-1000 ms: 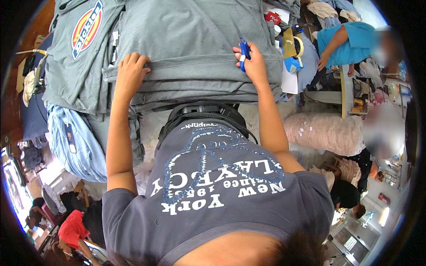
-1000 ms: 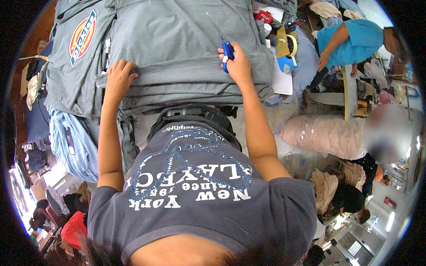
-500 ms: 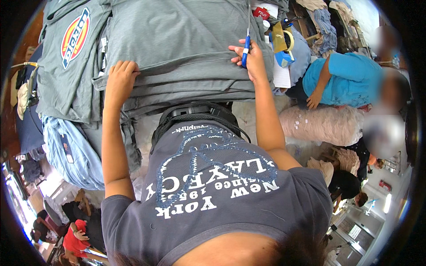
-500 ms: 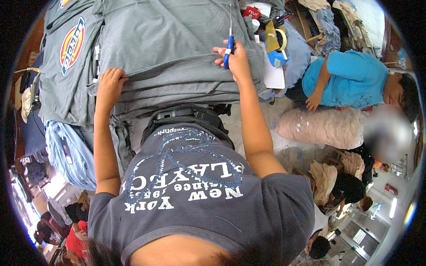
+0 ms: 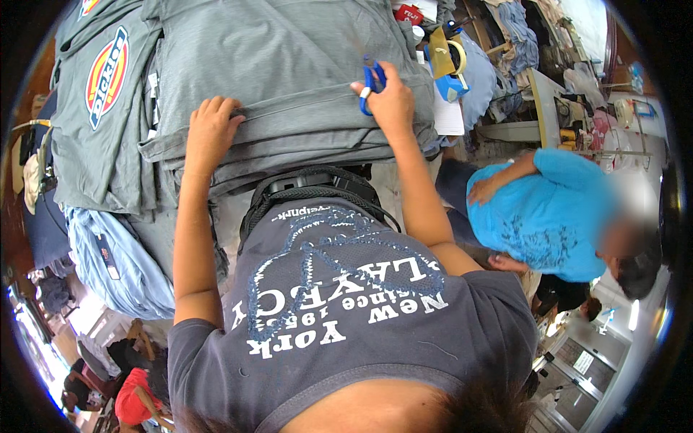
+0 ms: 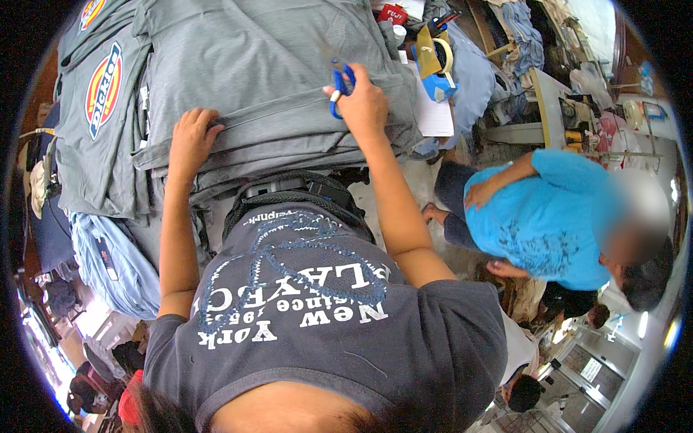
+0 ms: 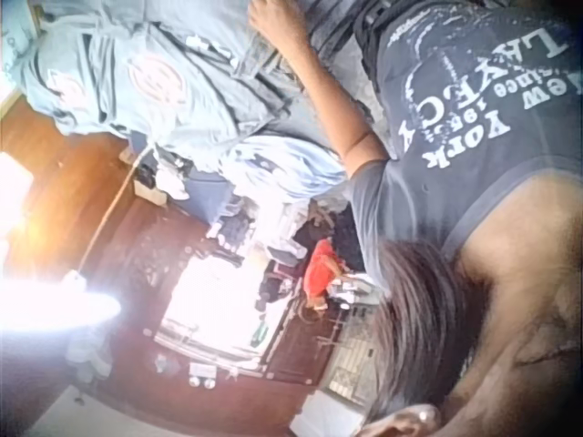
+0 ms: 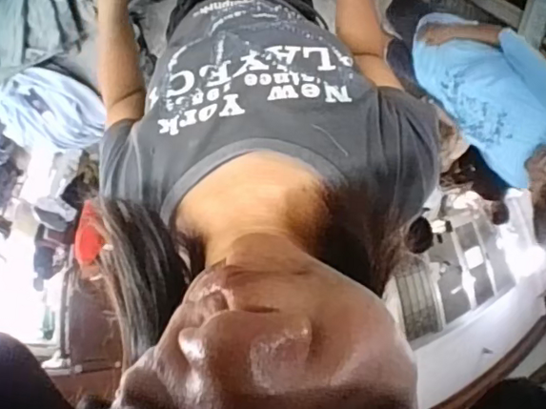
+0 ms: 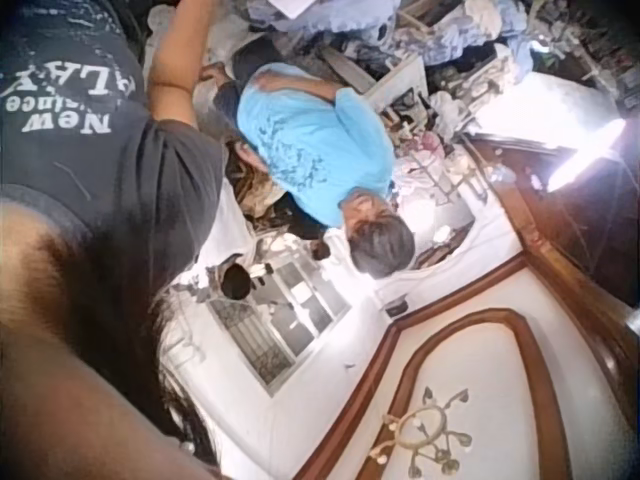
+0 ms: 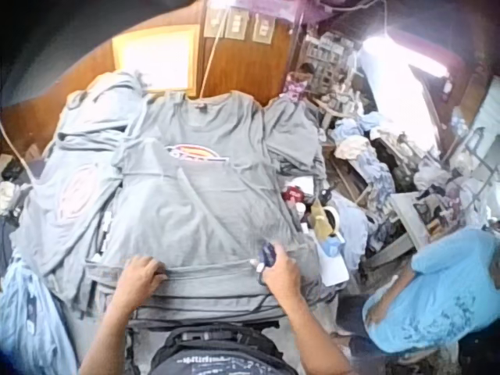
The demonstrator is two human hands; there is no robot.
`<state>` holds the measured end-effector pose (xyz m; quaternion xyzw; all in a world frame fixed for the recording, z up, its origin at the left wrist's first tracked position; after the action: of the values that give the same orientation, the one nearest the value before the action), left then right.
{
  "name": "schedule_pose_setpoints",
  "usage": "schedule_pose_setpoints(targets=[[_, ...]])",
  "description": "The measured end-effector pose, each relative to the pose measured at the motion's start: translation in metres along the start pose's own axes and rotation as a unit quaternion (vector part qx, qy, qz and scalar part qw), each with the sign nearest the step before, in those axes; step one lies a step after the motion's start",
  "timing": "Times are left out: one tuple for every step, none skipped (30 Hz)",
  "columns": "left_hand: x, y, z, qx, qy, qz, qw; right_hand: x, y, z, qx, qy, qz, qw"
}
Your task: The person uses shears to cut loose threads from a stack of t-shirts, then lifts, aligns, and folds the t-shirts one by one on a workbench.
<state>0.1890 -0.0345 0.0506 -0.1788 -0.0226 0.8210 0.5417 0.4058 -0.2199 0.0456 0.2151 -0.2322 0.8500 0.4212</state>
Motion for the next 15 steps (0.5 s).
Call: schedule_pose_setpoints(targets=[[-0.009,-0.004,-0.003,-0.008,0.008,-0.011,1.0,0.002,0.002,-0.005,0.008,0.034,-0.002,0.999],[-0.016,-0.008,-0.006,-0.016,0.017,-0.022,0.999,0.001,0.003,-0.005,0.019,0.025,0.006,0.999],[-0.019,-0.012,-0.014,-0.003,0.036,-0.031,0.999,0.001,0.003,-0.006,0.031,0.016,0.015,0.999],[-0.021,-0.013,-0.018,0.003,0.039,-0.027,0.999,0.0,0.003,-0.007,0.042,0.006,0.024,0.999],[-0.023,-0.015,-0.021,0.009,0.041,-0.022,0.999,-0.01,0.001,-0.014,0.059,-0.01,0.039,0.997],[-0.024,-0.016,-0.024,0.015,0.045,-0.02,0.999,-0.014,-0.001,-0.014,0.081,-0.043,0.036,0.995],[-0.023,-0.017,-0.024,0.015,0.057,-0.017,0.998,-0.018,-0.002,-0.014,0.103,-0.076,0.034,0.991],[-0.022,-0.017,-0.023,0.015,0.068,-0.014,0.997,-0.022,-0.003,-0.015,0.125,-0.11,0.032,0.986],[-0.022,-0.017,-0.021,0.013,0.079,-0.011,0.997,-0.029,-0.006,-0.014,0.117,-0.187,0.017,0.975],[-0.022,-0.017,-0.021,0.017,0.08,-0.007,0.997,-0.037,-0.01,-0.016,0.109,-0.264,0.003,0.958],[-0.022,-0.016,-0.02,0.02,0.081,-0.003,0.996,-0.043,-0.012,-0.017,0.101,-0.338,-0.011,0.936],[-0.021,-0.016,-0.019,0.023,0.081,0.002,0.996,-0.041,-0.013,-0.016,0.106,-0.338,-0.024,0.935],[-0.019,-0.014,-0.017,0.032,0.086,0.011,0.996,-0.036,-0.015,-0.012,0.111,-0.337,-0.036,0.934],[-0.015,-0.011,-0.014,0.04,0.092,0.021,0.995,-0.034,-0.016,-0.01,0.117,-0.336,-0.049,0.933],[-0.012,-0.008,-0.009,0.048,0.097,0.028,0.994,-0.037,-0.018,-0.015,0.123,-0.324,-0.009,0.938]])
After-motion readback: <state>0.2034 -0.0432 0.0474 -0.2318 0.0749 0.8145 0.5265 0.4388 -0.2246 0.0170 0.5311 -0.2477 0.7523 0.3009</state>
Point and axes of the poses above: each hand's wrist, its own y-axis away from the middle knuckle, its own z-axis out of the back of the hand, x = y × z, the point moved 6 cm from there along -y, towards the middle knuckle, and after that the axes turned 1 degree about x, right-handed, at the moved point
